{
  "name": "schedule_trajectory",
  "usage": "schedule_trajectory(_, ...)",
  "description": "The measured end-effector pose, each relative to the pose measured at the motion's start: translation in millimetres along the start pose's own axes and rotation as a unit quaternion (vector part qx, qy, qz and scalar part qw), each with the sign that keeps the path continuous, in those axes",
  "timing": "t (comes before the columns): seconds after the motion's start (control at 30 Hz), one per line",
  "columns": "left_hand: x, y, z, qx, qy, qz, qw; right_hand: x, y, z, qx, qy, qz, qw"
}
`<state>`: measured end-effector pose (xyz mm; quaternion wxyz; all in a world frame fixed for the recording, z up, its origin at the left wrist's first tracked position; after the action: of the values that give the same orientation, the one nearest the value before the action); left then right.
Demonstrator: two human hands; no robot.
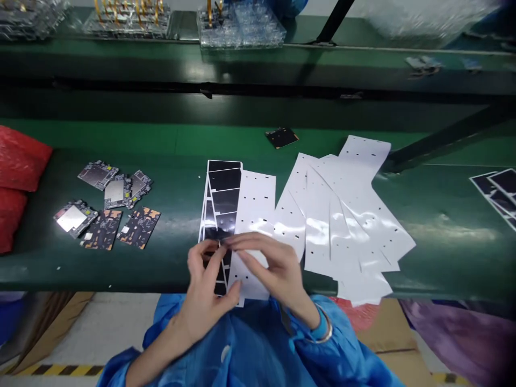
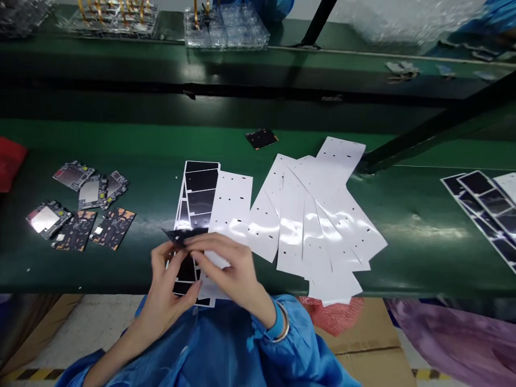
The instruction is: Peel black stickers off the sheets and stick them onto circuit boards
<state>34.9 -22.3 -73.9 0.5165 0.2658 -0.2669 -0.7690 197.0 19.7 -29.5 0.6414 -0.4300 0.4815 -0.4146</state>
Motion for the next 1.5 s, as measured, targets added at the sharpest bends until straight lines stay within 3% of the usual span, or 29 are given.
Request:
schedule_trajectory(0.07, -8.3, 0.9, -1.9, 0.060, -0.036, -0.009, 0.998, -2.4, -4.5, -9.3, -0.019, -0.024, 0.021, 0.999)
schedule_trajectory(0.17, -8.9, -4.9, 4.6, 0.078, -0.064, -0.005, 0.995, -4.1, 18.2, 11.1, -0.064, 0.048, -0.050, 0.996)
schedule_trajectory(0.27, -5.7, -1.2, 8.1, 0.050, -0.100, -0.037, 0.993, -5.8, 47.5, 8.1, -0.125, -0.003, -0.139, 0.982)
schedule_trajectory(0.37, -17.1, -7.2, 16.8, -0.040, -0.103, -0.049, 0.993, -7.9, 55.1, 1.6, -0.062, -0.022, -0.149, 0.987)
schedule_trajectory(0.47, -46.7, -48.5, 49.1, -0.192, -0.042, 0.001, 0.981, -10.7, 30.2, 9.7, 0.129, 0.041, -0.029, 0.990)
schedule_trajectory(0.57, -69.0, -109.4, 100.3, -0.288, 0.084, 0.098, 0.949, -5.5, 1.4, 18.1, 0.286, 0.084, 0.090, 0.950)
schedule_trajectory(0.63, -73.0, -135.0, 110.9, -0.311, 0.103, 0.111, 0.938, -1.3, -6.0, 26.7, 0.328, 0.093, 0.112, 0.933)
schedule_trajectory(0.67, -72.4, -140.7, 106.3, -0.312, 0.091, 0.104, 0.940, 0.7, -6.9, 32.3, 0.335, 0.099, 0.111, 0.930)
schedule_trajectory(0.73, -67.3, -138.7, 82.3, -0.297, 0.042, 0.076, 0.951, 4.2, -4.6, 43.2, 0.331, 0.118, 0.090, 0.932)
schedule_trajectory(0.83, -59.6, -116.3, 40.8, -0.241, -0.024, 0.046, 0.969, 6.6, 5.9, 50.9, 0.296, 0.138, 0.047, 0.944)
schedule_trajectory(0.9, -59.1, -101.4, 28.3, -0.188, -0.047, 0.033, 0.980, 6.1, 12.4, 48.7, 0.274, 0.129, 0.030, 0.952)
schedule_trajectory(0.97, -57.9, -96.1, 35.4, -0.147, -0.043, 0.034, 0.988, 5.9, 17.1, 47.5, 0.258, 0.121, 0.016, 0.958)
schedule_trajectory(1.03, -50.4, -103.3, 54.6, -0.136, -0.034, 0.052, 0.989, 7.5, 22.2, 52.7, 0.234, 0.132, -0.013, 0.963)
schedule_trajectory(1.1, -36.9, -118.0, 69.9, -0.135, -0.060, 0.071, 0.986, 10.1, 30.5, 61.5, 0.190, 0.156, -0.062, 0.967)
schedule_trajectory(1.2, -18.2, -133.2, 74.5, -0.116, -0.115, 0.065, 0.984, 9.3, 43.4, 64.4, 0.087, 0.163, -0.119, 0.975)
schedule_trajectory(1.27, -14.1, -132.8, 74.0, -0.109, -0.100, 0.048, 0.988, 3.7, 46.3, 57.7, 0.021, 0.147, -0.125, 0.981)
schedule_trajectory(1.37, -15.7, -118.9, 79.3, -0.113, -0.016, 0.033, 0.993, -4.7, 41.8, 46.1, -0.024, 0.119, -0.122, 0.985)
schedule_trajectory(1.5, -12.8, -71.6, 103.5, -0.111, 0.136, -0.027, 0.984, -8.9, 23.2, 37.9, -0.053, 0.097, -0.109, 0.988)
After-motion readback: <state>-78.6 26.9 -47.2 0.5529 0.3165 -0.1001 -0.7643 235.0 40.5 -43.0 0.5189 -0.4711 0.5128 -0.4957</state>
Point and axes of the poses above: each hand's wrist, its own x-axis away from the middle knuckle, its own z-axis out of the back of the hand, y = z × x, the point moved 8 cm from there along -x, towards the middle knuckle, and after that the axes turned 5 degrees about -y, right-handed, at the moved point
